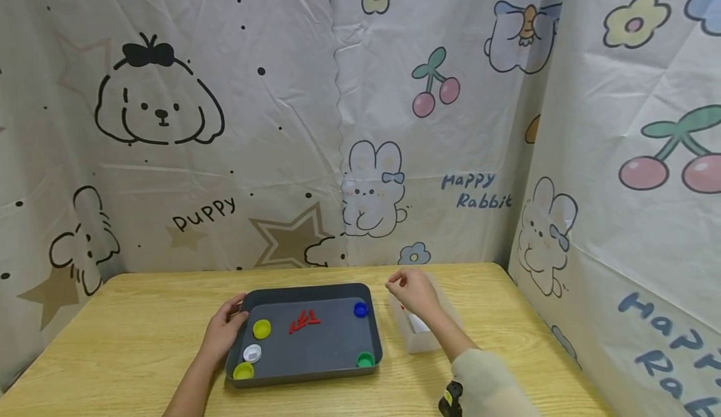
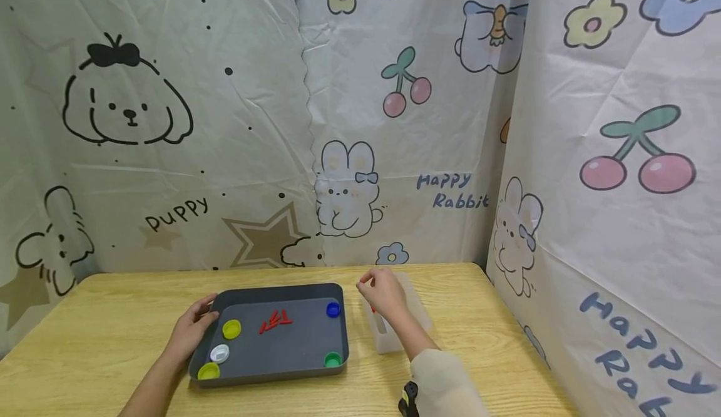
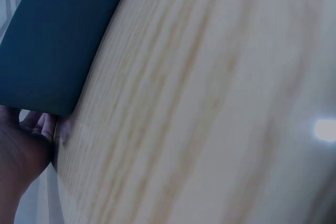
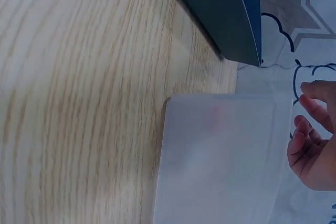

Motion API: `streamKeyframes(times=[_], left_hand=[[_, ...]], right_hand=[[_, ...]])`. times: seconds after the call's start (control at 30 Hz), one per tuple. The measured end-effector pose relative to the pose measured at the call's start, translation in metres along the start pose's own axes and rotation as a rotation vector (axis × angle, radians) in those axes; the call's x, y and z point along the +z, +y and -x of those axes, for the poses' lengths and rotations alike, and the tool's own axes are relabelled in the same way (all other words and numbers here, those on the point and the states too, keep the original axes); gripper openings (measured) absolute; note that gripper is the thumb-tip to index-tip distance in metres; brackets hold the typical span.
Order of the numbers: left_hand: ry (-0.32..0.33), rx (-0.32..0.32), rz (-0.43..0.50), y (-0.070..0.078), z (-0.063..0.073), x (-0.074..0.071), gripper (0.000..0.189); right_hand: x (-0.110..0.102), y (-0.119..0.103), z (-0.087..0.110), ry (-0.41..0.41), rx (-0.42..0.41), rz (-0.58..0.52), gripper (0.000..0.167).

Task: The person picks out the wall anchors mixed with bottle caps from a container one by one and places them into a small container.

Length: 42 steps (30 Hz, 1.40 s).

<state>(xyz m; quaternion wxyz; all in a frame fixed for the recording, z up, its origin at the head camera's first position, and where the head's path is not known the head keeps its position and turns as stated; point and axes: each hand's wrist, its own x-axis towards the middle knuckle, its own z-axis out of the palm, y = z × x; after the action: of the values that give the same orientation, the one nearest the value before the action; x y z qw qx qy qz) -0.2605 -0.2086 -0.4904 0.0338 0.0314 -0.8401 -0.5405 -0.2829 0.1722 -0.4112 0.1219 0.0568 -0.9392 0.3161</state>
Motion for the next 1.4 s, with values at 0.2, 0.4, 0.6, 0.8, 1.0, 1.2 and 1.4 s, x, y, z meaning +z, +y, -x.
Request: streamKeyframes(times=[0.2, 0.4, 0.6, 0.8, 1.0, 1.2, 1.4], left_hand=[[0.001, -0.002, 0.000, -0.001, 0.001, 0.000, 0.048], [0.005, 0.001, -0.005, -0.002, 0.001, -0.001, 0.047], [0.007, -0.003, -0.004, -0.002, 0.001, -0.001, 0.048], [0.011, 0.000, -0.006, -0.001, 0.002, -0.001, 0.047], [0.016, 0.012, -0.009, -0.001, 0.001, -0.001, 0.047], [0.018, 0.018, -0.009, -0.002, 0.001, -0.001, 0.046], [0.007, 0.018, 0.002, -0.002, 0.000, -0.001, 0.047]], right_hand=[[0.007, -0.007, 0.001, -0.011, -0.051, 0.017, 0.011], [0.011, -0.013, 0.001, -0.027, -0.055, 0.018, 0.011], [0.016, -0.021, 0.002, -0.045, -0.068, 0.015, 0.012], [0.022, -0.031, 0.003, -0.076, -0.084, 0.010, 0.013], [0.031, -0.038, 0.003, -0.092, -0.125, 0.019, 0.013], [0.039, -0.045, 0.004, -0.091, -0.171, 0.019, 0.014], [0.047, -0.052, 0.007, -0.127, -0.165, 0.013, 0.013]])
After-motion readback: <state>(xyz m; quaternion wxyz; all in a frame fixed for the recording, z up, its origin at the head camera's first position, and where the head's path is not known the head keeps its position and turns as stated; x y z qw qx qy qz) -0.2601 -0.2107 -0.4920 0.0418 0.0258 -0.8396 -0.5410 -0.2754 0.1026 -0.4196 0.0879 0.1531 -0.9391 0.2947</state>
